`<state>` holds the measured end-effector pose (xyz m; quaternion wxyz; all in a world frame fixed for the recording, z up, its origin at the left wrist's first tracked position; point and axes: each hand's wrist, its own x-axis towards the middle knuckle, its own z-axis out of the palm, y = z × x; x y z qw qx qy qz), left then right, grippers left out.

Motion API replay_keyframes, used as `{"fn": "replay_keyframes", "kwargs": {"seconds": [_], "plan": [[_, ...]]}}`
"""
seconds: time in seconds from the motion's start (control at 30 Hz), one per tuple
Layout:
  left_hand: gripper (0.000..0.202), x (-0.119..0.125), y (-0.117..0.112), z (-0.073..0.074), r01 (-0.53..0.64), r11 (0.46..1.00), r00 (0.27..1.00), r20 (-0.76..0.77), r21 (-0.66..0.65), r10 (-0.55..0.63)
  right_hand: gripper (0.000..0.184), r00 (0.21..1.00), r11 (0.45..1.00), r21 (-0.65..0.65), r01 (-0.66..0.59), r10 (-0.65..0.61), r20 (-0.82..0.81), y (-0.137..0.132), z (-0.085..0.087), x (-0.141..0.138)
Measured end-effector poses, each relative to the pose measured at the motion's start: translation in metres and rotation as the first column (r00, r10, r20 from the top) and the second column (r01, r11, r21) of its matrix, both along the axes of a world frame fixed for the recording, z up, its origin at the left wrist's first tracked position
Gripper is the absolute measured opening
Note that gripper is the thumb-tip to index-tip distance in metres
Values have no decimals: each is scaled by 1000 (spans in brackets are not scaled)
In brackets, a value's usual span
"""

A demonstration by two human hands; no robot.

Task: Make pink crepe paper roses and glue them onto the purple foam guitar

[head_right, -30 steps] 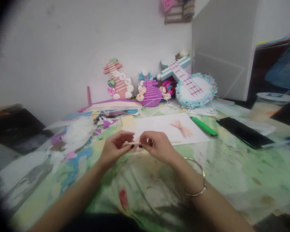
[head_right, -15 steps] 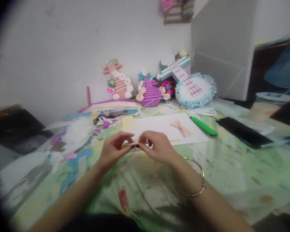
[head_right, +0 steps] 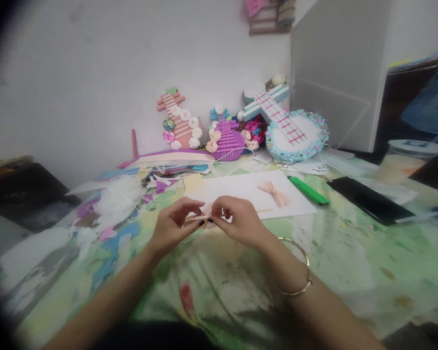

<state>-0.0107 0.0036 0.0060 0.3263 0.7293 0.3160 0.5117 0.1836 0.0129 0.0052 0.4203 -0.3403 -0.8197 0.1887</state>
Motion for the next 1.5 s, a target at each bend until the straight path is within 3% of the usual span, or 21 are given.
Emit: {"fn": "replay_keyframes", "kwargs": {"seconds": [0.23, 0.43, 0.53, 0.8, 0.97, 1.07, 1.23, 1.5], "plan": [[25, 1, -2, 2, -53, 976, 987, -139, 210, 83, 10, 999, 996, 93, 6, -10, 37, 1, 0, 0], [21, 0, -2, 0, -124, 885, 936, -244, 448, 254, 7, 991, 977, 202, 73, -94, 92, 3, -8, -2], [16, -2, 1, -2, -134, 861, 902, -299, 490, 311, 7, 984, 965, 248, 90, -124, 127, 3, -11, -4], [14, -4, 3, -2, -147, 877, 861, -378, 457, 341, 7, 971, 945, 306, 112, -169, 167, 3, -12, -7], [23, -5, 4, -5, -206, 906, 864, -367, 370, 346, 4, 979, 947, 312, 74, -128, 156, 4, -15, -8], [18, -4, 6, -5, -203, 922, 862, -386, 328, 328, 1, 980, 944, 328, 43, -105, 171, 4, -16, -9], [5, -4, 6, -4, -222, 923, 878, -348, 315, 329, 4, 979, 938, 345, 23, -92, 183, 4, -15, -9], [8, -5, 5, -3, -288, 927, 890, -289, 240, 352, 11, 980, 948, 319, 0, -65, 191, 3, -12, -9]]}}
